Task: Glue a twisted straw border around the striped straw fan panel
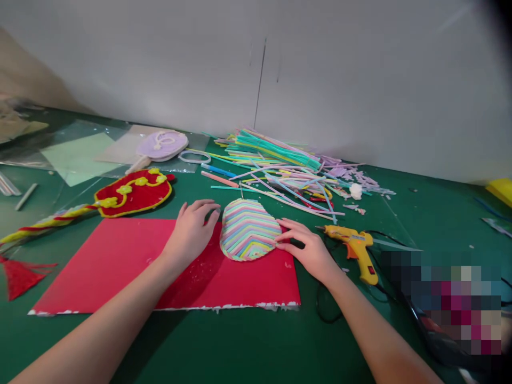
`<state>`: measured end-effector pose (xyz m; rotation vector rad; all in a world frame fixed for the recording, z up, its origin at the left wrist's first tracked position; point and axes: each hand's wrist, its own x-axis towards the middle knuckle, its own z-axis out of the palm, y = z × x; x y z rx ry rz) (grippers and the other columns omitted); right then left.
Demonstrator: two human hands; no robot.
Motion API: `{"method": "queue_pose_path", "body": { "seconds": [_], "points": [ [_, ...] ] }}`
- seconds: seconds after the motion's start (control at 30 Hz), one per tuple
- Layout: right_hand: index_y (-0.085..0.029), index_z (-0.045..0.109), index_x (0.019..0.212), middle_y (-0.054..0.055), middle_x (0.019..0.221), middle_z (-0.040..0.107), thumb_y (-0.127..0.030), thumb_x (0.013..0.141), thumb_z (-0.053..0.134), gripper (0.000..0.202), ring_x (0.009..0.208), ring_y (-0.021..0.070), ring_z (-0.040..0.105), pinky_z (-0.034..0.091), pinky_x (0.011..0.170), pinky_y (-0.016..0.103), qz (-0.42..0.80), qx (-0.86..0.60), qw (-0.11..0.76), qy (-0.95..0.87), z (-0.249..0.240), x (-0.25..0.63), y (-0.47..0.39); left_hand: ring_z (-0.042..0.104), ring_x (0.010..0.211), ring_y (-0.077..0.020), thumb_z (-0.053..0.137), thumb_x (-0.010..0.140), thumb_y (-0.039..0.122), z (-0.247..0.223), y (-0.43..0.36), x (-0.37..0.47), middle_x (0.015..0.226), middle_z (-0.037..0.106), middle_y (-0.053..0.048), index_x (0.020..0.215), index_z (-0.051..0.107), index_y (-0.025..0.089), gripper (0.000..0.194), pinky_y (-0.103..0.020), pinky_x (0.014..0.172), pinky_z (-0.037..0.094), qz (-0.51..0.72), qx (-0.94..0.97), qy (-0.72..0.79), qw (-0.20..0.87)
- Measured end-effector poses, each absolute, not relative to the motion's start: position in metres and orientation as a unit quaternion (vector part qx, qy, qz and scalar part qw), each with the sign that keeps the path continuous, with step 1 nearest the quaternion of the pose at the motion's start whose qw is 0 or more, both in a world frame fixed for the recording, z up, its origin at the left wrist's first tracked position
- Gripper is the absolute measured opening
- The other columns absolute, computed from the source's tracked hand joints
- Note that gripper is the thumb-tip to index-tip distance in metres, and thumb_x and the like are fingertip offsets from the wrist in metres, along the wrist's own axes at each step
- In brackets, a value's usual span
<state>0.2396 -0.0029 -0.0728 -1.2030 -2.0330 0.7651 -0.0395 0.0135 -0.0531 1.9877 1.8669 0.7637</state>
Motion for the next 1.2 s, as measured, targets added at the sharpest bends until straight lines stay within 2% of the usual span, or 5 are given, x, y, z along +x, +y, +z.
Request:
{"method": "queue_pose_path", "body": {
  "seconds": [0.5,0.7,0.87,1.07,1.2],
  "points": [
    [-0.027,0.071,0.089,0.005,0.123,0.062,-0.029,0.083,0.065,0.009,0.12,0.0234,0.053,0.042,0.104,0.047,0.286,-0.456,0.329,-0.776,-0.077,0.241,-0.002,0.037,0.135,-0.0226,0.017,0.097,0.048,-0.022,0.0,-0.028,0.146,0.041,-0.004,0.138,0.043,0.019,0.056,-0.04,0.11,0.038,0.428,0.453,0.336,0.706],
    [-0.028,0.071,0.091,0.005,0.124,0.061,-0.031,0.083,0.064,0.011,0.118,0.0244,0.054,0.044,0.1,0.047,0.273,-0.451,0.326,-0.785,-0.076,0.241,-0.002,0.068,0.092,-0.0211,0.06,0.084,0.04,-0.036,0.001,-0.026,0.089,0.073,-0.005,0.098,0.065,0.018,0.026,-0.038,0.094,0.05,0.487,0.376,0.421,0.667],
    [-0.027,0.071,0.087,0.006,0.123,0.062,-0.031,0.083,0.065,0.009,0.116,0.025,0.055,0.045,0.098,0.047,0.273,-0.459,0.322,-0.781,-0.074,0.239,-0.002,0.056,0.047,-0.0133,0.053,0.084,0.057,-0.029,0.001,-0.025,0.038,0.036,0.007,0.054,0.046,0.02,0.048,-0.03,0.066,0.051,0.491,0.368,0.499,0.612],
    [-0.027,0.071,0.088,0.005,0.123,0.062,-0.03,0.083,0.065,0.008,0.116,0.0238,0.055,0.044,0.099,0.046,0.283,-0.462,0.315,-0.78,-0.072,0.239,-0.003,0.064,0.093,-0.0235,0.032,0.091,0.054,-0.029,0.002,-0.03,0.083,0.071,-0.008,0.075,0.065,0.018,0.051,-0.038,0.093,0.044,0.486,0.502,0.603,0.386],
    [-0.027,0.07,0.088,0.005,0.123,0.061,-0.029,0.084,0.064,0.008,0.116,0.0237,0.054,0.044,0.099,0.045,0.282,-0.457,0.317,-0.782,-0.073,0.239,-0.003,0.055,0.114,-0.0271,0.036,0.09,0.044,-0.041,0.005,-0.029,0.119,0.064,-0.01,0.105,0.062,0.018,0.04,-0.046,0.102,0.036,0.369,0.6,0.653,0.277]
  ]
}}
